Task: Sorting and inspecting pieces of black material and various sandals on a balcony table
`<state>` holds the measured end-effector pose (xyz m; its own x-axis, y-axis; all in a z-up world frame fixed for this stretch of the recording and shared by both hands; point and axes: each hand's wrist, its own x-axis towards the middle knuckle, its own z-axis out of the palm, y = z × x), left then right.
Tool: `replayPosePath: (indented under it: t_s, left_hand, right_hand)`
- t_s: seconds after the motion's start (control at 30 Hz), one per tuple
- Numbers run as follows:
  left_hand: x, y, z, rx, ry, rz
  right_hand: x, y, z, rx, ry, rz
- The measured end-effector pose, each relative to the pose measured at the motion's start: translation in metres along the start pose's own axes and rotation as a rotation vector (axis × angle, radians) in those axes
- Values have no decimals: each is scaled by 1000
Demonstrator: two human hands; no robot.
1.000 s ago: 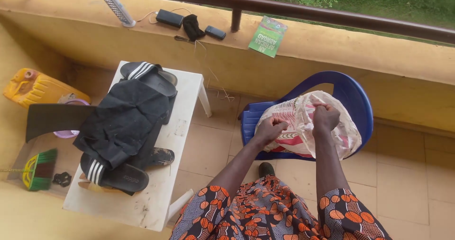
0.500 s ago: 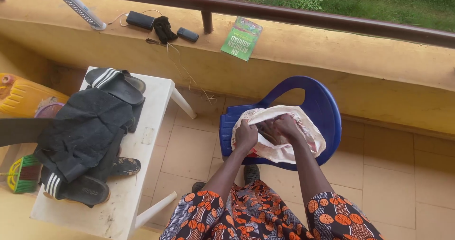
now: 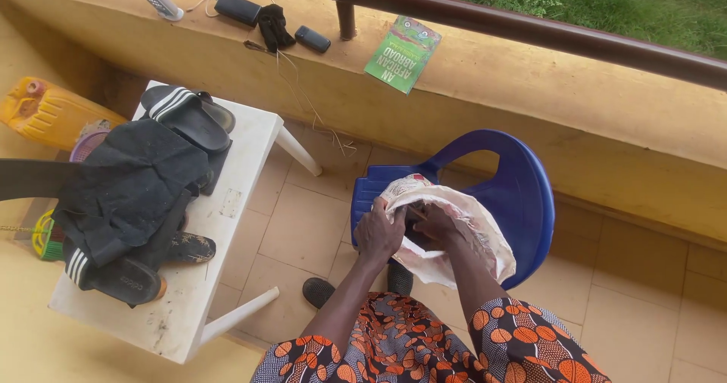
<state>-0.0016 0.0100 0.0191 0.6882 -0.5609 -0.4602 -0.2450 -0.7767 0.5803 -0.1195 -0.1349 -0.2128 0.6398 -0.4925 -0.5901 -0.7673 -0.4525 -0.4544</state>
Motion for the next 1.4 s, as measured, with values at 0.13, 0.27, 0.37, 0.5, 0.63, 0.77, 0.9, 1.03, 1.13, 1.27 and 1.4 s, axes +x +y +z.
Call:
replayPosePath:
  t_s: [0.13, 0.27, 0.37, 0.5, 0.63, 0.77, 0.9, 1.03, 1.13, 1.27, 1.4]
  left_hand:
    - [-7, 1, -2, 24, 9, 1]
    - [-5, 1, 1, 45, -9, 17]
    - [-2, -3, 1, 51, -14, 34]
    - [2, -2, -5, 25, -17, 70]
    - [-1, -12, -1, 27, -53, 71]
    - [9, -8, -6, 38, -80, 136]
    - [4, -21, -3, 23, -90, 123]
    - [8, -25, -8, 29, -101, 124]
    - [8, -19, -13, 37, -108, 116]
    - [1, -6, -16, -1, -96, 115]
    - [12, -2, -8, 17, -89, 138]
  right_hand:
    - [-68, -62, -26, 99, 48, 192]
    - [-46, -32, 1, 143, 173, 199]
    - [35, 13, 56, -69, 134, 184]
    - [31, 1, 28, 1, 100, 181]
    - [-35, -46, -13, -42, 29, 157]
    - [-44, -79, -24, -301, 154, -45]
    - [-80, -94, -28, -261, 227, 12]
    - [-113, -147, -62, -235, 279, 74]
    - [-109, -151, -70, -128, 284, 124]
    - [-92, -113, -45, -99, 442, -149]
    - [-125, -121, -65, -171, 668, -102]
